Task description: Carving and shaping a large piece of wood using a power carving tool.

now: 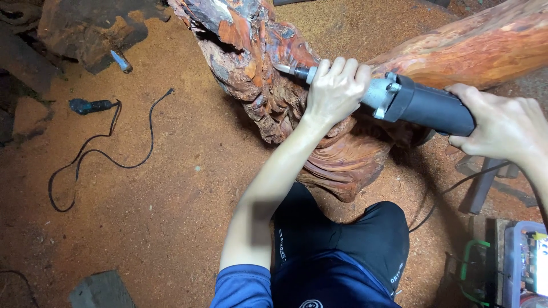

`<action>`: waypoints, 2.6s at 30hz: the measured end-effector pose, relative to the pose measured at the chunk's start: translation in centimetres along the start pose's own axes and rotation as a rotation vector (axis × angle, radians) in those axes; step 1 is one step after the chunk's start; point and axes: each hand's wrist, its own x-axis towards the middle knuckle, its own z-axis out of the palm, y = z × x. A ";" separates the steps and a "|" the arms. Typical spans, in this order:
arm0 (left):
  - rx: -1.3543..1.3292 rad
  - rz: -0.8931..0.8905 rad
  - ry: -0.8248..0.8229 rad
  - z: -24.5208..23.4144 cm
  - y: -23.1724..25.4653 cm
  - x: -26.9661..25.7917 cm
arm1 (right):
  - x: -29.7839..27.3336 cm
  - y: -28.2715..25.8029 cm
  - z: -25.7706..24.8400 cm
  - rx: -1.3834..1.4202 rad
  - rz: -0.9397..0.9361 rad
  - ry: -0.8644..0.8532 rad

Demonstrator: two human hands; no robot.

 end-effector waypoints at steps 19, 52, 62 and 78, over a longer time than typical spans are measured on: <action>-0.238 0.121 -0.502 3.4 -2.2 0.8 | -2.2 -7.2 -12.9 0.428 0.321 -0.553; -0.237 0.047 -0.227 2.3 -2.2 1.1 | -1.4 -6.8 -9.1 0.386 0.278 -0.472; -0.231 0.136 -0.342 4.2 -3.2 1.3 | -1.1 -6.8 -10.3 0.422 0.278 -0.456; -0.157 0.041 -0.399 4.3 -3.5 1.1 | 0.5 -4.9 -9.3 0.341 0.165 -0.379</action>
